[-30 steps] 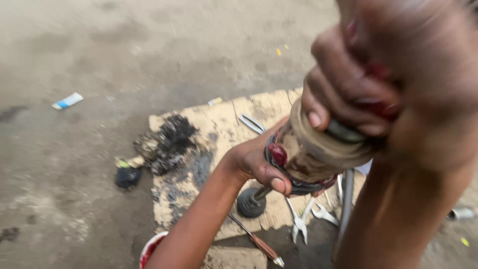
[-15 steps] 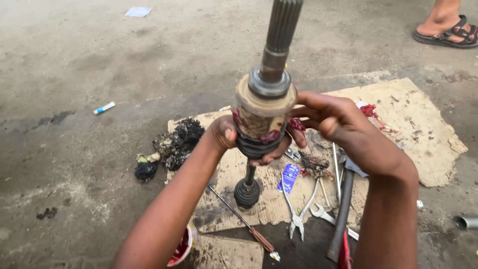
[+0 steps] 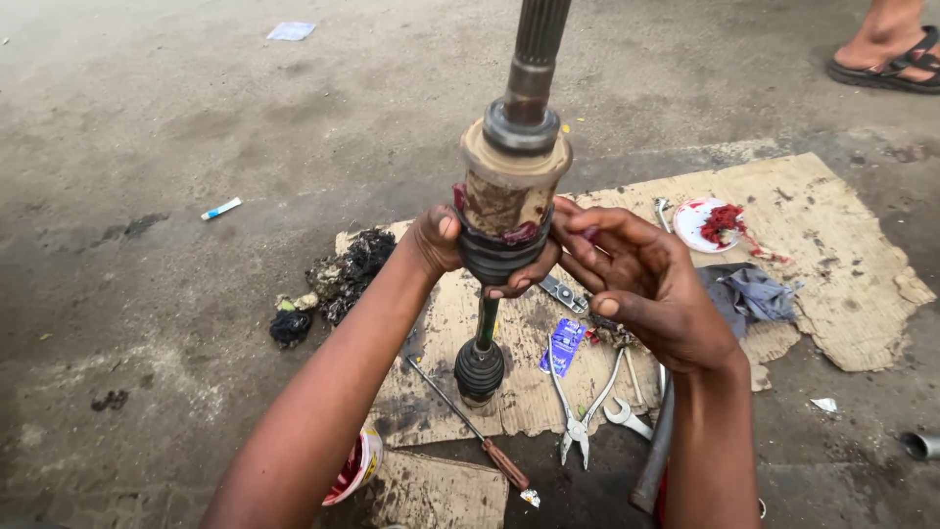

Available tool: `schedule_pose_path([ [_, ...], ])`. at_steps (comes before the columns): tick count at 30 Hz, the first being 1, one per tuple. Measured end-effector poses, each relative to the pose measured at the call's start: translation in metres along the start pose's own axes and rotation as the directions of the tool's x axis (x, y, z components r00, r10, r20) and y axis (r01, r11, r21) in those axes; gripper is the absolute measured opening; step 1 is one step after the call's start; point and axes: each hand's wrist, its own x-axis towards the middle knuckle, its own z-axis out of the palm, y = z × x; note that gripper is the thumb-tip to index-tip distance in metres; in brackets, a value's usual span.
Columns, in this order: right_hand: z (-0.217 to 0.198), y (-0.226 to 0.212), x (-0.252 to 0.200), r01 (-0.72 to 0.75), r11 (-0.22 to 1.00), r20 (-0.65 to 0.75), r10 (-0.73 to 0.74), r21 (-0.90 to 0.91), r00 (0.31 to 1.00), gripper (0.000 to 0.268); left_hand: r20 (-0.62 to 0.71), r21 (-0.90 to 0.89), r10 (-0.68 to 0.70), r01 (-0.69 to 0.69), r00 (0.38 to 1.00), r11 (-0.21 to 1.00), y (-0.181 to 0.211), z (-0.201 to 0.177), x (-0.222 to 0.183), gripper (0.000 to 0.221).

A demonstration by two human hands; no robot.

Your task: Applying red grease to a CV joint and assembling the axle boot.

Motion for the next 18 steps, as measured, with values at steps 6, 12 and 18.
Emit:
schedule_pose_path([
  [6,-0.036,0.025,-0.020,-0.029,0.976,0.038,0.022,0.214,0.999,0.056,-0.010,0.106,0.108,-0.107,0.994,0.989,0.002,-0.009,0.007,0.092],
  [12,-0.002,0.064,-0.017,-0.567,0.329,-0.124,0.777,-0.755,0.616,0.053,-0.168,0.178,0.079,-0.049,0.983,0.983,0.010,-0.038,0.000,0.066],
  [18,0.117,0.216,-0.041,-0.286,0.736,0.489,0.639,-0.614,0.594,0.090,-0.164,0.244,0.009,0.032,0.986,0.969,-0.014,-0.089,-0.048,0.057],
])
